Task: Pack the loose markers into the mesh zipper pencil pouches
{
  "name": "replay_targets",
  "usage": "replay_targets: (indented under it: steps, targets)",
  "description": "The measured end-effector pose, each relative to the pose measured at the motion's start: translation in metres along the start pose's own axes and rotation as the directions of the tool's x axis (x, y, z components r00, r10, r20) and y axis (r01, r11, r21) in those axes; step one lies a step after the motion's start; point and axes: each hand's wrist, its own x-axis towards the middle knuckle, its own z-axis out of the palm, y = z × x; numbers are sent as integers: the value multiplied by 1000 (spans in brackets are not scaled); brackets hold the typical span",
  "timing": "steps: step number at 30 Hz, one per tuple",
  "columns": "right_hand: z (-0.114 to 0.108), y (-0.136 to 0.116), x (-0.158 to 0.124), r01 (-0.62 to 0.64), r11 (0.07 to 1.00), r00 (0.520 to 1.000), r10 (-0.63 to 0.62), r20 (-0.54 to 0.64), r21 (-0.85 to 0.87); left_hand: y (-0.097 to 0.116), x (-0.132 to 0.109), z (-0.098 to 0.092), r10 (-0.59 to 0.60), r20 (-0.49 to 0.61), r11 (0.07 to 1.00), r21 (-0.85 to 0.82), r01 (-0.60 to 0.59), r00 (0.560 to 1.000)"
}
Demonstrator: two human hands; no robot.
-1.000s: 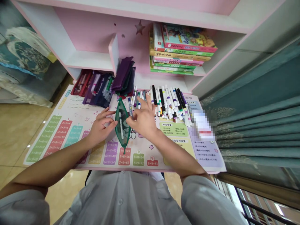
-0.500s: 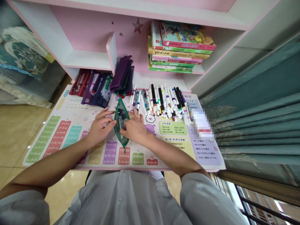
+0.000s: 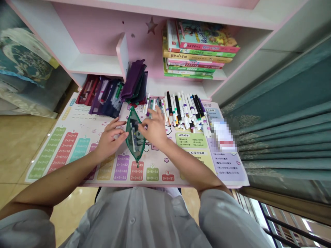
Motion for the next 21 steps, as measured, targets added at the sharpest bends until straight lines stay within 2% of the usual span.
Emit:
replay_targets:
  steps: [3,6,13,21]
  targets:
    - [5,24,15,-117,989,983,103,-150,-92,0,0,0,-8,2,1000,-3,8,1000]
    - [14,43,26,-174,969,971,139,-192,-177,-1,0,1,-6,-4,1000,-19,6,1000]
    - [33,49,29,-172,951,975,126,-184,-258,0,0,2,-19,4,1000,-20,19,1000]
    - [32,46,25,-182,917,983,155,-104,-355,0,1,2,-11,0,1000,-11,11,1000]
